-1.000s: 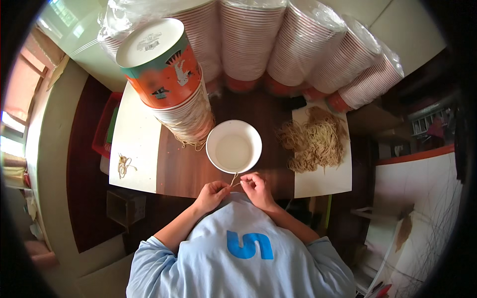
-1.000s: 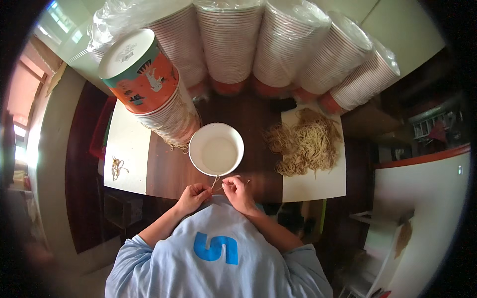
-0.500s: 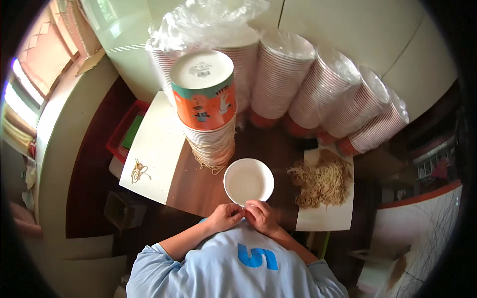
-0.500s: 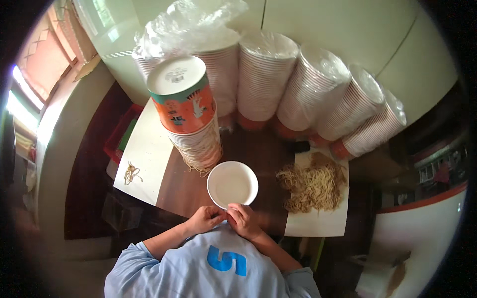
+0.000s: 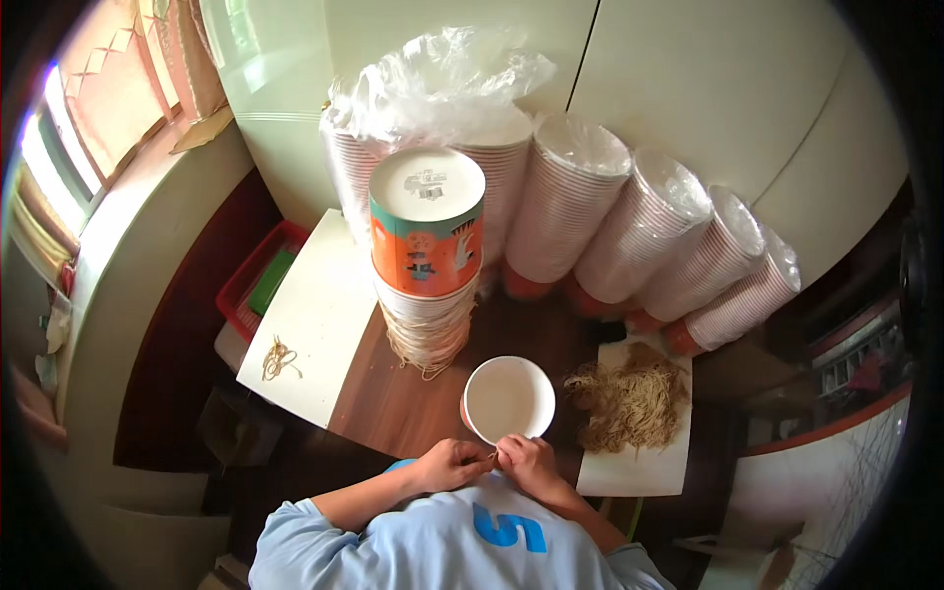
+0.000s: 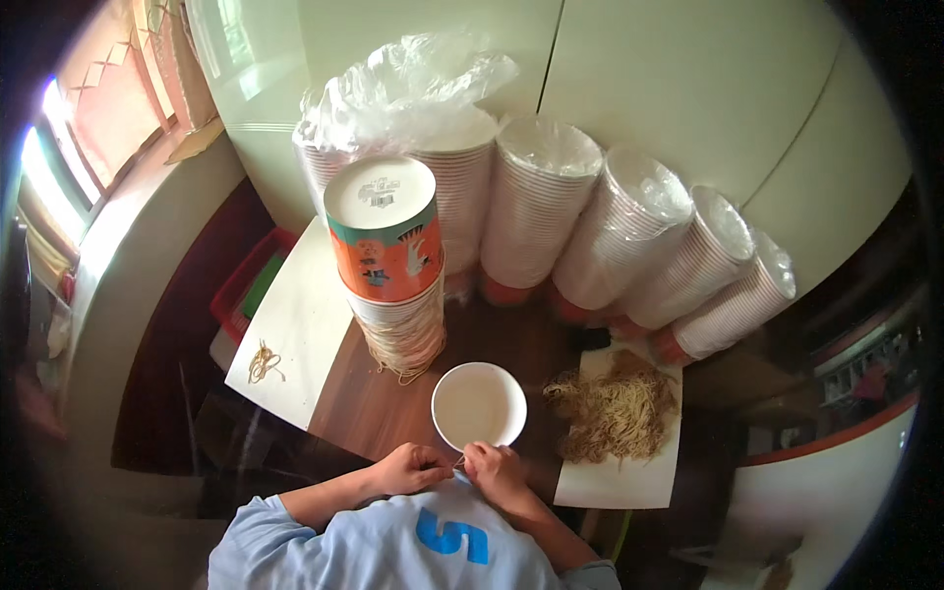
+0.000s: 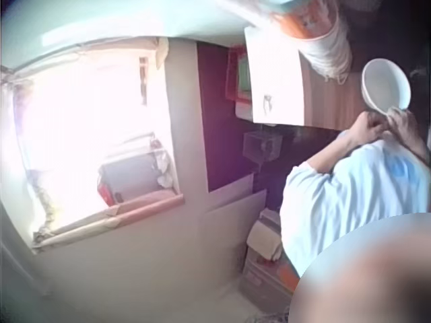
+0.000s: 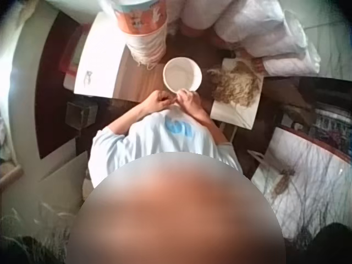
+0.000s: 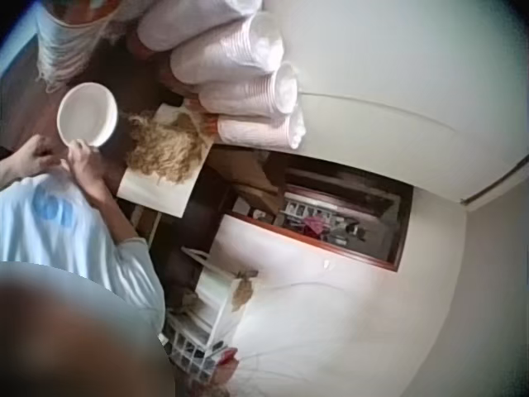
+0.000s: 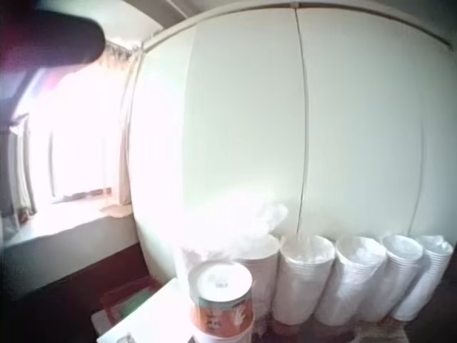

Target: Securing paper bowls with rubber bands.

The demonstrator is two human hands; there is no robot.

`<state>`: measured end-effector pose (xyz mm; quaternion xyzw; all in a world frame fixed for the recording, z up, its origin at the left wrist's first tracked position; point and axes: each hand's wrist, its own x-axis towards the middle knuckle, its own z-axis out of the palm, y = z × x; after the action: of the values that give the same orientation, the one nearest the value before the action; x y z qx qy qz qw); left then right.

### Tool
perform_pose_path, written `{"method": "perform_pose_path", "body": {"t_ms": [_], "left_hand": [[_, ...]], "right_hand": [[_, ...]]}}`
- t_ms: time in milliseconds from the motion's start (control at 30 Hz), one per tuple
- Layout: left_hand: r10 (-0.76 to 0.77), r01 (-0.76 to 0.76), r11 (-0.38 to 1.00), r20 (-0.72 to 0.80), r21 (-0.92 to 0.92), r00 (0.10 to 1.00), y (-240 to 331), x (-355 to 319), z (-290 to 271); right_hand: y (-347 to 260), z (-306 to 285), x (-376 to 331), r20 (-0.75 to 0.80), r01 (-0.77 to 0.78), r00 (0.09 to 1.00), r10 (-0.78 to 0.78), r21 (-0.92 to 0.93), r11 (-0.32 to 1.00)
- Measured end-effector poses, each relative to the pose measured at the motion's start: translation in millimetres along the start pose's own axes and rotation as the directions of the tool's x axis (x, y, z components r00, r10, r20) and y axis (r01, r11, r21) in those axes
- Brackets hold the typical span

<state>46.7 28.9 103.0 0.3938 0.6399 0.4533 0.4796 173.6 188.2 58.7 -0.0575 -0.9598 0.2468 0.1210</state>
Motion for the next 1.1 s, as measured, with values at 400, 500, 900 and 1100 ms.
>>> {"method": "perform_pose_path", "body": {"t_ms": [400, 500, 900, 1100], "left_hand": [[-0.261, 0.257, 0.916, -0.029, 0.309, 0.965, -44, -58, -134], [-0.42, 0.437, 0.863, -0.122, 0.252, 0.899, -16, -55, -147], [-0.14, 0.165, 0.975, 0.163, -0.149, 0.977, 30, 40, -65], [-0.286, 0.421, 0.742, 0.321, -0.523, 0.903, 11, 41, -74]], "right_hand": [[60, -41, -23, 0.114, 0.091, 0.988, -0.103, 0.11, 0.99], [62, -49, -25, 0.307, -0.047, 0.951, 0.027, 0.059, 0.997], [-25, -24, 55, 0.269, -0.317, 0.948, 0.169, 0.796, 0.515], [-2, -45, 49, 0.162, -0.351, 0.931, 0.328, 0.648, 0.676]]}}
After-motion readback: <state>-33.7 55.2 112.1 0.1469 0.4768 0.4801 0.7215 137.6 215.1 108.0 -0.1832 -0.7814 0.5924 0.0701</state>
